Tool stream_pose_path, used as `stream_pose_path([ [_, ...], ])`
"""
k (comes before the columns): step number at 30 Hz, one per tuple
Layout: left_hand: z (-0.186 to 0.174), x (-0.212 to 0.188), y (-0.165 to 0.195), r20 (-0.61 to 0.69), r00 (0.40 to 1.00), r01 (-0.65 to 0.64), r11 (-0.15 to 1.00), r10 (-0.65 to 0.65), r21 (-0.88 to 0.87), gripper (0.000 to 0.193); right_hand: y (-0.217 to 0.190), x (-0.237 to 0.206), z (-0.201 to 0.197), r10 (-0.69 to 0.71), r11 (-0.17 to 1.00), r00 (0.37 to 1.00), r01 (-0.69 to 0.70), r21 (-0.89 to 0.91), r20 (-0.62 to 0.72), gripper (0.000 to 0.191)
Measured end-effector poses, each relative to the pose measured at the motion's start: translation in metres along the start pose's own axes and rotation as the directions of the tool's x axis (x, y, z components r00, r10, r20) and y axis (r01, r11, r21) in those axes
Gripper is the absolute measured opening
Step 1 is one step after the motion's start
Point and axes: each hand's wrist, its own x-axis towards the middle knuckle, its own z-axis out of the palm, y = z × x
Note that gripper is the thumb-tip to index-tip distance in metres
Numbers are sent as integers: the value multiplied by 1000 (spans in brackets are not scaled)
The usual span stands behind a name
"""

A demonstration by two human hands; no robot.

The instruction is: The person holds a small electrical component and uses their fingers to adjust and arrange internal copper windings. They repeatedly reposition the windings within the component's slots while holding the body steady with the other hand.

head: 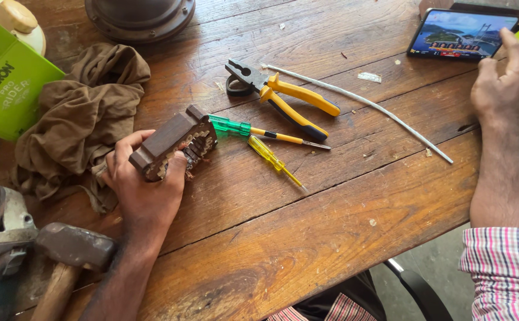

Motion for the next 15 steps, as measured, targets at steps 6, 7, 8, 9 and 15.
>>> stream_pose_path([
  [6,-1,2,-1,26,1000,11,1000,-11,5,47,7,-2,4,211,879,975,-156,451,-73,41],
  [7,-1,1,-1,26,1000,17,1000,-18,2,47,9,-2,3,142,932,986,-104,347,-87,42],
  [8,0,1,-1,26,999,25,1000,-25,0,47,10,-3,2,72,970,993,-48,237,-93,43],
  [9,0,1,-1,28,999,28,1000,-28,1,47,9,-4,1,41,985,995,-25,172,-90,43],
  [15,0,2,-1,31,999,27,1000,-27,12,48,-9,-5,-9,227,966,973,-220,134,-39,13],
])
